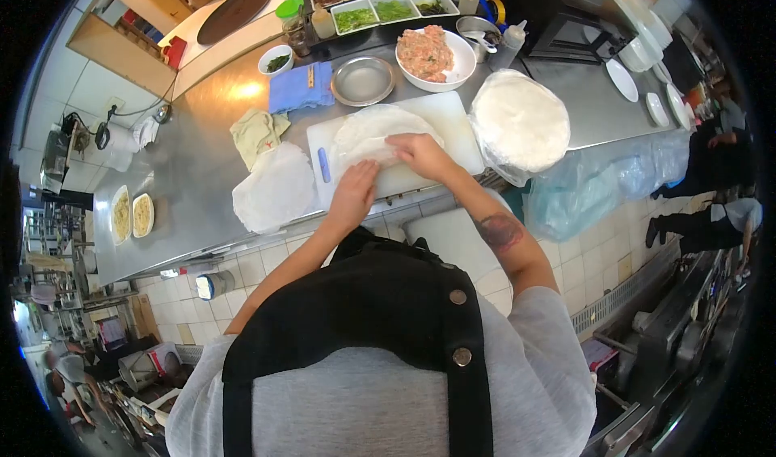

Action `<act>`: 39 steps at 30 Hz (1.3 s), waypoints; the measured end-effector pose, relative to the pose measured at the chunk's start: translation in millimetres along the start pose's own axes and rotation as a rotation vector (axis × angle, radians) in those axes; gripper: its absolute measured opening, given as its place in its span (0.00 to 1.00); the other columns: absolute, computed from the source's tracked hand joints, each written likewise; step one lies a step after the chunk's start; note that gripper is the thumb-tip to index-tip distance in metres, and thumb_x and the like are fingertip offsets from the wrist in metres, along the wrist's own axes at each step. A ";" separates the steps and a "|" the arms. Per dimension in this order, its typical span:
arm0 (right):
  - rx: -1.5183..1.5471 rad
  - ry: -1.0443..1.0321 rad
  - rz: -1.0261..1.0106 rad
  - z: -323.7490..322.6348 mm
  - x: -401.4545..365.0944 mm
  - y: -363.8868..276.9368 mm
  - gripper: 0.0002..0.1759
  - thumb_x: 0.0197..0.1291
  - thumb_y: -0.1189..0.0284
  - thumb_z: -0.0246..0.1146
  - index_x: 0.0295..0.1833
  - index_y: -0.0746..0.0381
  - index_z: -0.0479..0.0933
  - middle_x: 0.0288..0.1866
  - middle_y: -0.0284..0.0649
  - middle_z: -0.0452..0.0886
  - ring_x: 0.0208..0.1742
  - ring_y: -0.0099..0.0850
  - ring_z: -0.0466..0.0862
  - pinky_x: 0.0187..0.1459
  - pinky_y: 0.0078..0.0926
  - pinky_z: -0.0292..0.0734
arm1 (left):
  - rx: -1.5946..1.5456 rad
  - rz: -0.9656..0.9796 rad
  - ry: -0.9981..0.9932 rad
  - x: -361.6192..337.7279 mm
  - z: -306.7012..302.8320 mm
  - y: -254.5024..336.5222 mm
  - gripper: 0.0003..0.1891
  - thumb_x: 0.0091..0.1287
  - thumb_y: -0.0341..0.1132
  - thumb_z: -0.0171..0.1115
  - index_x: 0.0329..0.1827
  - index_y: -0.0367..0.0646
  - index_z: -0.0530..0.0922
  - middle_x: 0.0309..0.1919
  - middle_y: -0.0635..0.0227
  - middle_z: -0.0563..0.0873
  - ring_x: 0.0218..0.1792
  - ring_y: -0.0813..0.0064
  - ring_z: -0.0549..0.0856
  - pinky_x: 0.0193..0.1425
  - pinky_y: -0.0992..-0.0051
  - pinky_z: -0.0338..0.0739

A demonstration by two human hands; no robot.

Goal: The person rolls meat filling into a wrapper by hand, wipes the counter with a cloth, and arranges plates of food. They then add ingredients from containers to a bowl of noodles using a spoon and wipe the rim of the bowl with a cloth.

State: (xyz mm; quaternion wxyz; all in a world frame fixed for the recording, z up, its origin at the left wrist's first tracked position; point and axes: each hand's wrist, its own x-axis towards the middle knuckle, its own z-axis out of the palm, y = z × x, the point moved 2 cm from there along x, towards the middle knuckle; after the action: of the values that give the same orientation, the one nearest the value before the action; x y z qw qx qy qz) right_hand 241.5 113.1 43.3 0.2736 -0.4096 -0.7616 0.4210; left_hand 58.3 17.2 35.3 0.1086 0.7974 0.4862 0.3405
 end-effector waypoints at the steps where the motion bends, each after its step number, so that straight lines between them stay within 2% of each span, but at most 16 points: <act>1: -0.197 0.012 -0.224 2.2 -1.9 -0.9 0.17 0.55 0.75 0.61 0.52 0.66 0.77 0.50 0.48 0.80 0.47 0.37 0.81 0.49 0.31 0.76 | 0.047 0.007 -0.035 -0.8 2.5 3.7 0.25 0.54 0.23 0.59 0.59 0.36 0.70 0.56 0.53 0.76 0.59 0.52 0.73 0.65 0.57 0.63; 2: -0.393 0.024 -0.448 5.1 -5.1 -1.5 0.16 0.52 0.75 0.63 0.49 0.66 0.78 0.47 0.47 0.81 0.45 0.39 0.81 0.49 0.33 0.75 | 0.045 0.001 -0.032 -1.1 3.4 2.9 0.25 0.54 0.23 0.59 0.59 0.36 0.70 0.56 0.53 0.76 0.59 0.52 0.73 0.65 0.57 0.63; 4: -0.431 0.012 -0.479 7.8 -8.9 -11.7 0.15 0.51 0.74 0.63 0.46 0.65 0.79 0.44 0.46 0.81 0.45 0.41 0.80 0.48 0.34 0.75 | 0.116 0.020 -0.102 -1.1 6.4 1.0 0.30 0.52 0.24 0.60 0.61 0.31 0.66 0.62 0.50 0.69 0.63 0.53 0.69 0.66 0.56 0.62; 5: -0.469 0.007 -0.511 9.8 -9.4 -16.6 0.13 0.49 0.74 0.64 0.43 0.63 0.79 0.41 0.44 0.81 0.44 0.42 0.80 0.47 0.36 0.75 | 0.114 0.013 -0.099 -0.4 7.3 -0.3 0.30 0.52 0.24 0.60 0.61 0.31 0.66 0.62 0.50 0.69 0.63 0.53 0.69 0.66 0.56 0.62; 8: -0.540 0.009 -0.487 14.7 -4.3 -15.4 0.13 0.47 0.73 0.65 0.42 0.61 0.80 0.38 0.41 0.80 0.43 0.40 0.79 0.45 0.37 0.75 | 0.111 -0.005 -0.063 11.9 2.5 -1.8 0.28 0.52 0.25 0.61 0.59 0.33 0.69 0.57 0.50 0.74 0.59 0.50 0.72 0.64 0.58 0.65; 10: -0.520 -0.036 -0.443 16.4 3.8 -9.7 0.13 0.47 0.73 0.66 0.42 0.62 0.80 0.38 0.41 0.79 0.44 0.41 0.79 0.45 0.37 0.75 | 0.034 -0.076 -0.033 19.6 3.2 -6.9 0.24 0.50 0.25 0.63 0.53 0.33 0.72 0.48 0.51 0.78 0.52 0.50 0.76 0.57 0.60 0.70; 11: -0.500 -0.079 -0.398 16.6 7.2 -6.2 0.13 0.46 0.72 0.66 0.41 0.62 0.80 0.38 0.40 0.79 0.44 0.41 0.79 0.45 0.36 0.75 | 0.031 -0.076 -0.035 22.8 4.2 -7.8 0.24 0.50 0.25 0.63 0.53 0.33 0.72 0.48 0.51 0.78 0.52 0.50 0.76 0.57 0.60 0.70; 13: -0.475 -0.099 -0.369 15.2 11.4 -5.2 0.14 0.46 0.73 0.67 0.41 0.62 0.80 0.39 0.41 0.79 0.44 0.42 0.79 0.45 0.36 0.74 | 0.028 -0.170 0.002 28.2 5.6 -11.5 0.18 0.49 0.25 0.64 0.45 0.33 0.76 0.39 0.54 0.79 0.43 0.52 0.77 0.50 0.61 0.73; 16: -0.449 -0.125 -0.333 14.5 14.8 -4.5 0.13 0.45 0.72 0.69 0.39 0.61 0.80 0.38 0.41 0.79 0.43 0.42 0.79 0.45 0.37 0.74 | 0.128 -0.277 -0.011 28.9 5.8 -19.9 0.13 0.48 0.25 0.65 0.38 0.34 0.79 0.36 0.54 0.78 0.40 0.53 0.77 0.46 0.61 0.73; 19: -0.449 -0.150 -0.306 14.0 14.1 -5.6 0.12 0.45 0.70 0.69 0.38 0.60 0.81 0.37 0.41 0.79 0.42 0.42 0.80 0.45 0.37 0.74 | 0.118 -0.267 -0.051 26.1 5.3 -24.2 0.08 0.49 0.26 0.63 0.33 0.36 0.80 0.36 0.55 0.78 0.41 0.55 0.77 0.45 0.62 0.74; 23: -0.459 -0.183 -0.286 15.0 13.0 -5.6 0.11 0.45 0.71 0.69 0.37 0.60 0.81 0.38 0.40 0.79 0.42 0.41 0.80 0.46 0.37 0.74 | 0.136 -0.234 -0.078 20.2 6.5 -19.9 0.08 0.50 0.26 0.63 0.34 0.35 0.79 0.37 0.56 0.77 0.41 0.55 0.76 0.45 0.62 0.74; 27: -0.435 -0.210 -0.338 2.5 9.5 -9.5 0.13 0.45 0.72 0.69 0.39 0.60 0.81 0.39 0.40 0.79 0.44 0.41 0.79 0.47 0.36 0.74 | 0.190 -0.202 -0.097 16.7 4.8 -12.3 0.15 0.47 0.24 0.65 0.40 0.35 0.78 0.39 0.56 0.76 0.43 0.54 0.76 0.47 0.62 0.73; 29: -0.490 -0.119 -0.375 -13.4 3.8 -9.3 0.17 0.43 0.75 0.69 0.43 0.61 0.80 0.42 0.41 0.79 0.45 0.41 0.79 0.48 0.35 0.74 | 0.205 -0.194 -0.102 18.8 3.7 -9.8 0.16 0.47 0.24 0.65 0.41 0.35 0.77 0.40 0.57 0.76 0.44 0.54 0.76 0.48 0.63 0.73; 31: -0.486 -0.122 -0.316 -25.1 -3.1 -4.1 0.17 0.42 0.76 0.69 0.43 0.61 0.80 0.41 0.41 0.79 0.46 0.40 0.78 0.49 0.35 0.74 | 0.139 -0.125 0.044 25.4 2.5 -2.7 0.16 0.47 0.23 0.64 0.42 0.35 0.77 0.42 0.57 0.76 0.46 0.54 0.76 0.50 0.63 0.72; 34: -0.453 -0.132 -0.254 -29.5 -9.1 4.9 0.18 0.42 0.77 0.68 0.44 0.62 0.80 0.41 0.41 0.79 0.46 0.40 0.78 0.50 0.34 0.74 | 0.074 -0.137 -0.049 27.3 15.9 -1.2 0.15 0.47 0.23 0.64 0.40 0.35 0.78 0.42 0.56 0.77 0.46 0.54 0.76 0.49 0.63 0.73; 39: -0.417 -0.143 -0.233 -27.3 -14.4 10.7 0.17 0.43 0.79 0.67 0.44 0.62 0.80 0.42 0.41 0.79 0.46 0.41 0.78 0.49 0.33 0.74 | 0.086 -0.190 -0.072 32.4 25.3 -11.3 0.12 0.46 0.24 0.64 0.36 0.35 0.79 0.37 0.55 0.78 0.42 0.53 0.77 0.47 0.62 0.74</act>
State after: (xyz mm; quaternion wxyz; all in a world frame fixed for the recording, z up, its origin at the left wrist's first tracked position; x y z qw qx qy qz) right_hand 273.9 115.5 46.5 0.1753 -0.3358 -0.8915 0.2484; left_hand 76.4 54.4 25.0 0.1235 0.7633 0.5695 0.2787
